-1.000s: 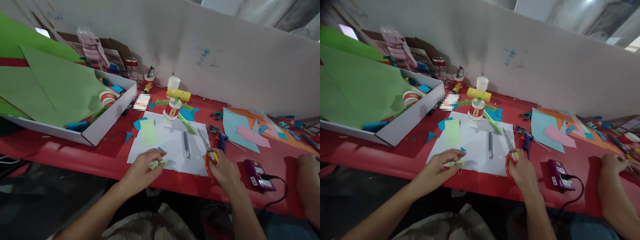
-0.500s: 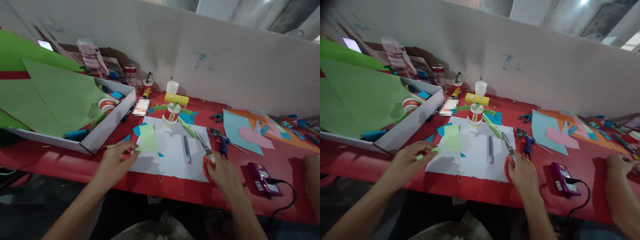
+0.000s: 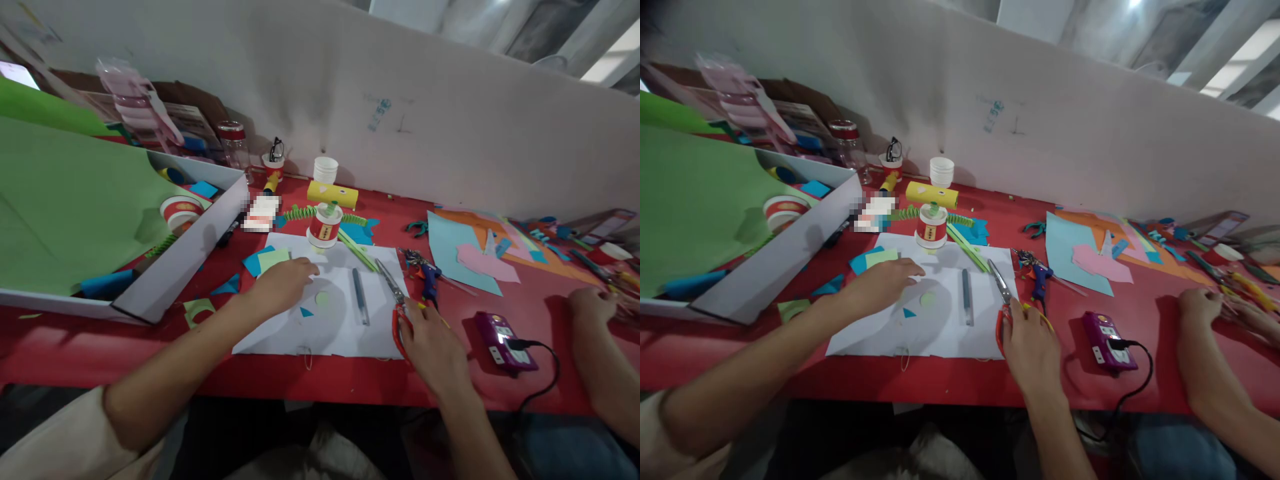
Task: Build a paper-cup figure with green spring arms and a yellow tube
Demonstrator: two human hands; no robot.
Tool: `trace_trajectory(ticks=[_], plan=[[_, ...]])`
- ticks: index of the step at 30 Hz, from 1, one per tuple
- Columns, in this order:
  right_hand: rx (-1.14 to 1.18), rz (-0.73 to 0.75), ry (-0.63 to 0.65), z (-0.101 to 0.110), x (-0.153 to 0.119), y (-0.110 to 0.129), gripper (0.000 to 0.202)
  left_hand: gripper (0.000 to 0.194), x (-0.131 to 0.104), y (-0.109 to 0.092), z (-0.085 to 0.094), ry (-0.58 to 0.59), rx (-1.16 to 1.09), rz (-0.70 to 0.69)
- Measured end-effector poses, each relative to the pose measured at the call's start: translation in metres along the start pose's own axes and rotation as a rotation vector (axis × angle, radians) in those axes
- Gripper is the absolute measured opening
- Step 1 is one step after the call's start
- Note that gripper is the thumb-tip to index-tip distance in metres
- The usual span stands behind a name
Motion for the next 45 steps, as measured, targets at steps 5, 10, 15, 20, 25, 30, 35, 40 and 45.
trace_trajectory(ticks=[5,10,15,20,25,30,35,40,45], plan=[[-0.019,0.011,-0.054,-0.002,-0.006,-0.001,0.036,0.042,-0.051,0.037,-0.012,-0.134,0.177,-0.104],[-0.012,-0.007,-0.126,0.000,-0.009,-0.001,0.034,0.036,-0.085,0.056,-0.007,-0.255,0.146,-0.152],[0.224,0.140,-0.208,0.009,0.005,0.031,0.030,0.033,-0.081,0.003,-0.010,-0.292,0.185,-0.296],[0.366,0.262,-0.199,0.017,0.017,0.076,0.030,0.027,-0.088,-0.041,-0.029,-0.360,0.175,-0.395],[0.355,0.238,-0.218,0.010,0.024,0.080,0.034,0.033,-0.118,-0.027,-0.034,-0.403,0.175,-0.368],[0.311,0.138,-0.186,-0.001,0.028,0.066,0.038,0.044,-0.144,0.007,-0.021,-0.443,0.188,-0.252],[0.391,0.236,-0.204,0.011,0.031,0.088,0.032,0.038,-0.142,0.015,-0.014,-0.545,0.054,-0.135],[0.399,0.316,-0.170,0.021,0.045,0.120,0.019,0.034,-0.115,0.000,-0.015,-0.557,-0.115,-0.072],[0.491,0.275,-0.099,0.016,0.058,0.124,0.007,0.034,-0.100,0.000,-0.014,-0.572,-0.279,-0.006]])
Point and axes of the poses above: each hand's wrist, its own x-axis towards the middle knuckle, its own z-axis out of the back of the hand, y = z × x, the point moved 6 cm from there along x, towards the middle knuckle, and after that the axes turned 11 degrees about z, right-handed, at the moved point
